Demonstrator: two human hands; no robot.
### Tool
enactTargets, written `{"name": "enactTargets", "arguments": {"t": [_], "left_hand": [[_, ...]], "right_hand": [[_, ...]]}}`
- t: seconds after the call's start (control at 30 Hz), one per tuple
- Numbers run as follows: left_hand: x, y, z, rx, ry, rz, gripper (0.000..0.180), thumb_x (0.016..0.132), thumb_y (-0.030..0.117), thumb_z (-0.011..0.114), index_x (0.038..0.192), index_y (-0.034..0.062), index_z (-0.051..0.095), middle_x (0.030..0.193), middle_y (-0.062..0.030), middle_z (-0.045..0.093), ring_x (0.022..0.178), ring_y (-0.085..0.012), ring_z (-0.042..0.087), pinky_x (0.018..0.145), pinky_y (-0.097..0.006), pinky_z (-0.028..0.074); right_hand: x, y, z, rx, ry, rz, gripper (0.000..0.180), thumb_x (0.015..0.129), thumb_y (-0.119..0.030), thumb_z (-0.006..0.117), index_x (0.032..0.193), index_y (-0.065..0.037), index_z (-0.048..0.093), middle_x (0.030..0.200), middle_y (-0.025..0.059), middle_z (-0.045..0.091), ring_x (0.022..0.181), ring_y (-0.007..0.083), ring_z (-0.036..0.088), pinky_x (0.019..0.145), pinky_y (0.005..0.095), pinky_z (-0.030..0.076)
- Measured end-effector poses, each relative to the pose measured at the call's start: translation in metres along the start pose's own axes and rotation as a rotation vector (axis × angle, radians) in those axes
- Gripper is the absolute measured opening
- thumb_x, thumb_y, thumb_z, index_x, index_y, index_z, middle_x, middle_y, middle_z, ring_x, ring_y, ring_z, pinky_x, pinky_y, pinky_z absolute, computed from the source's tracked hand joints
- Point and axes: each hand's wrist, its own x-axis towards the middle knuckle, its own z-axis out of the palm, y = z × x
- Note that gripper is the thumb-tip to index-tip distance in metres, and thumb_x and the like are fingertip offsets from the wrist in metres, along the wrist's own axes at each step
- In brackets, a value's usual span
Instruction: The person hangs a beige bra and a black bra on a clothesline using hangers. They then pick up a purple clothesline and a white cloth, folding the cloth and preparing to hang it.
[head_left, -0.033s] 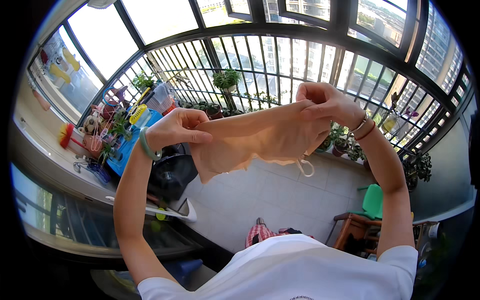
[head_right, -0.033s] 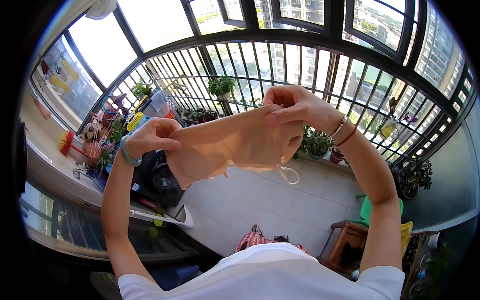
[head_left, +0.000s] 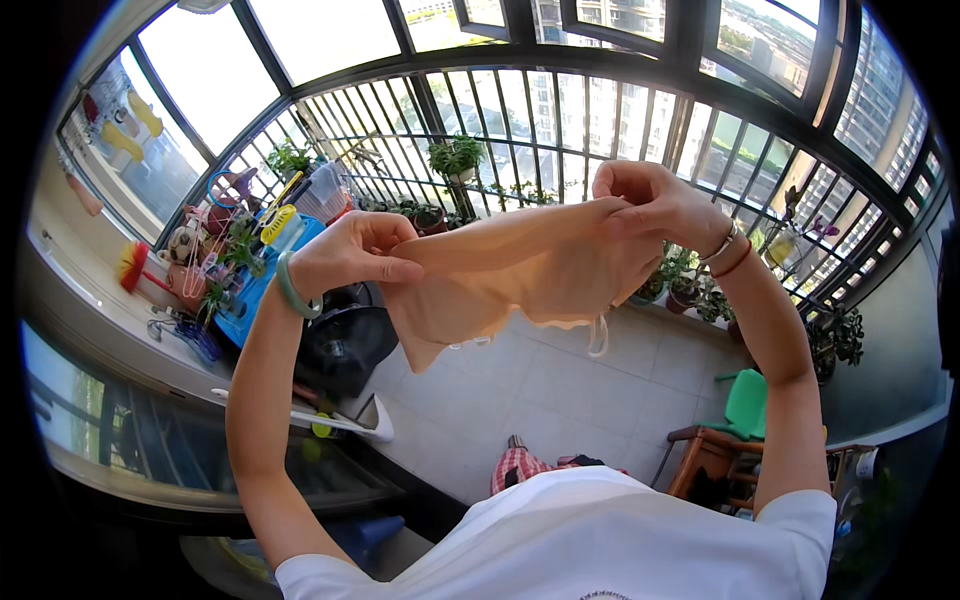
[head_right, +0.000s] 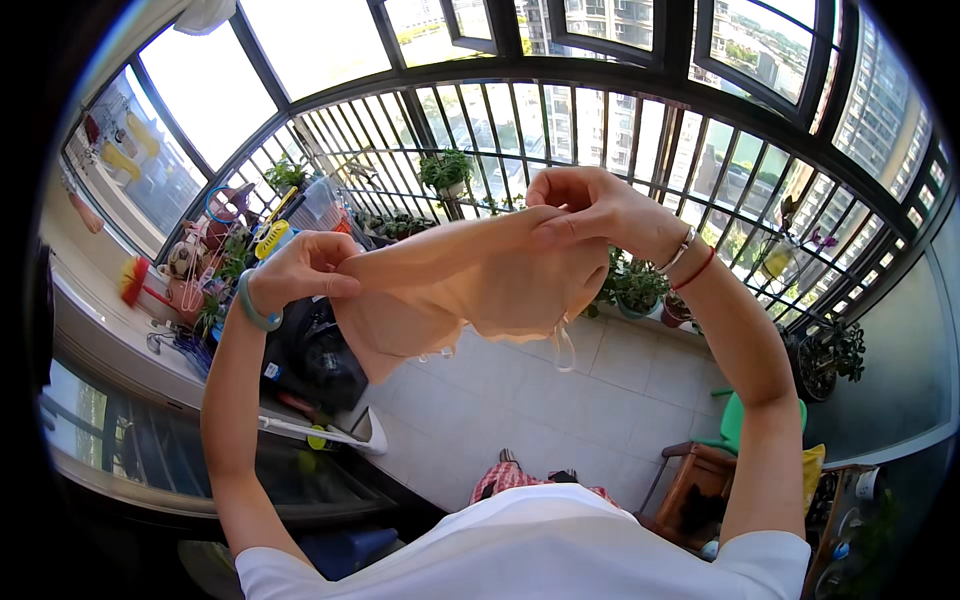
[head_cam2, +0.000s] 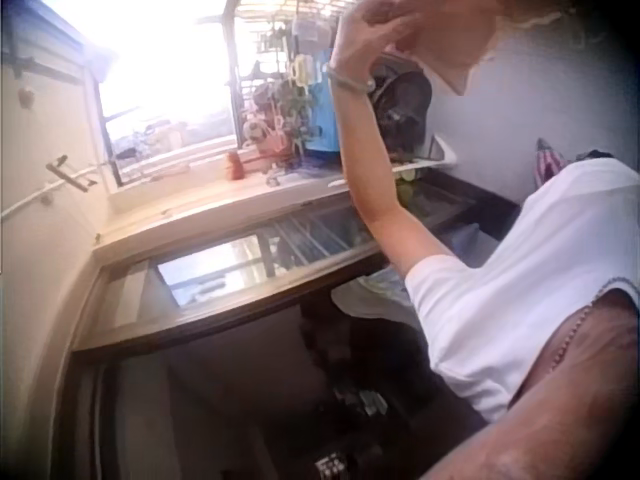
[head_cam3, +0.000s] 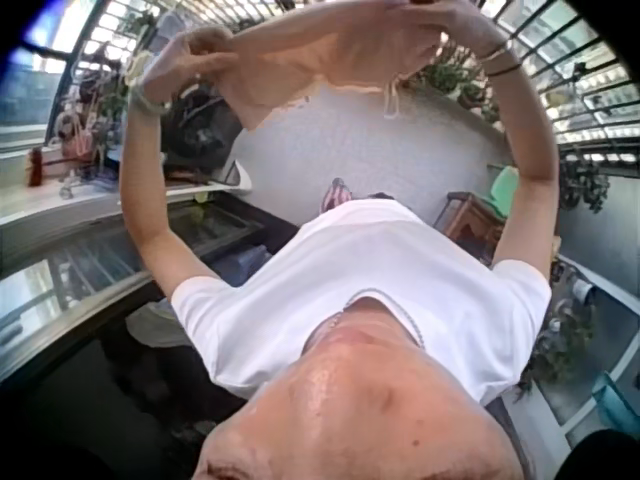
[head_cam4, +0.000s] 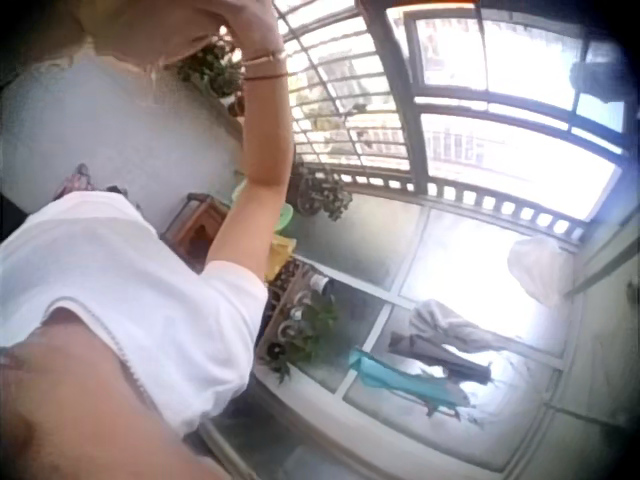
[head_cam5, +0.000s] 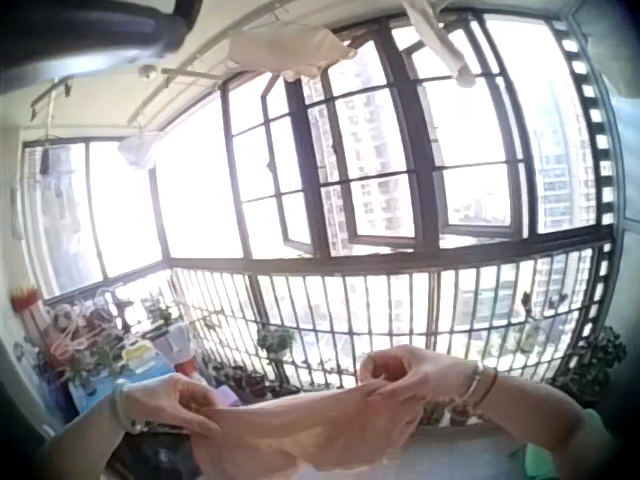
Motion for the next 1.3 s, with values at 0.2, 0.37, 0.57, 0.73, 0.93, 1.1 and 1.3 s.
{"name": "enactTargets", "arguments": {"t": [0.2, 0.37, 0.57, 0.73, 0.93, 1.1, 1.3], "left_hand": [[-0.041, -0.014, -0.026, 0.225, 0.198, 0.146, 0.022, 0.077, 0.007, 0.078, 0.088, 0.0034, 0.06, 0.081, 0.0044, 0.06, 0.075, -0.0015, 0.053, 0.068, -0.019, 0.045], [-0.085, -0.034, -0.075, 0.601, 0.229, -0.093, 0.031, 0.08, 0.028, 0.075, 0.087, -0.0011, 0.069, 0.066, -0.0023, 0.059, 0.06, -0.0083, 0.051, 0.059, -0.026, 0.044], [-0.149, -0.063, -0.133, 0.173, 0.302, 0.363, 0.026, 0.081, 0.027, 0.076, 0.089, 0.0036, 0.067, 0.096, -0.0026, 0.063, 0.096, -0.0137, 0.055, 0.091, -0.032, 0.04], [-0.199, -0.063, -0.174, -0.299, 0.485, 0.554, 0.018, 0.086, 0.021, 0.071, 0.085, 0.0073, 0.06, 0.088, 0.0, 0.06, 0.086, -0.0088, 0.054, 0.081, -0.028, 0.043], [-0.172, -0.07, -0.237, -0.494, 0.84, 0.476, 0.019, 0.093, 0.025, 0.063, 0.085, 0.0093, 0.056, 0.073, 0.0059, 0.054, 0.064, -0.0022, 0.051, 0.056, -0.018, 0.041], [-0.083, -0.049, -0.286, -0.063, 0.794, 0.39, 0.042, 0.09, 0.024, 0.067, 0.123, 0.0035, 0.051, 0.091, -0.004, 0.065, 0.078, -0.0081, 0.062, 0.067, -0.021, 0.051], [-0.006, -0.009, -0.344, -0.063, 0.744, 0.463, 0.031, 0.088, 0.023, 0.069, 0.107, 0.0004, 0.063, 0.093, -0.0052, 0.065, 0.082, -0.0098, 0.064, 0.072, -0.023, 0.054]], "right_hand": [[0.064, -0.006, 0.023, -0.565, -0.068, -0.087, 0.032, 0.078, -0.027, 0.074, 0.097, -0.003, 0.063, 0.081, -0.0004, 0.061, 0.079, 0.0056, 0.055, 0.073, 0.0212, 0.045], [0.126, -0.023, 0.044, -0.264, 0.033, -0.143, 0.025, 0.079, -0.027, 0.076, 0.082, -0.008, 0.06, 0.071, -0.0046, 0.054, 0.07, 0.0032, 0.05, 0.065, 0.0189, 0.041], [0.214, -0.019, 0.069, 0.322, 0.03, -0.324, 0.018, 0.085, -0.018, 0.07, 0.082, -0.011, 0.053, 0.08, -0.003, 0.059, 0.073, 0.0062, 0.055, 0.068, 0.0207, 0.044], [0.298, -0.007, 0.109, 0.406, -0.121, -0.336, 0.014, 0.089, -0.02, 0.066, 0.082, -0.01, 0.06, 0.078, -0.0043, 0.06, 0.072, 0.0054, 0.054, 0.07, 0.022, 0.043], [0.381, -0.029, 0.137, 0.086, -0.028, -0.372, 0.016, 0.092, -0.022, 0.063, 0.084, -0.008, 0.063, 0.077, -0.006, 0.06, 0.073, 0.003, 0.052, 0.069, 0.0202, 0.042], [0.446, -0.07, 0.151, -0.181, -0.098, -0.556, 0.02, 0.093, -0.023, 0.062, 0.091, -0.003, 0.066, 0.079, -0.0044, 0.061, 0.074, 0.003, 0.053, 0.068, 0.0215, 0.046], [0.501, -0.141, 0.127, -0.617, 0.053, -0.733, 0.024, 0.091, -0.025, 0.064, 0.09, -0.002, 0.069, 0.077, 0.0053, 0.068, 0.072, 0.0087, 0.06, 0.068, 0.0253, 0.05]]}}
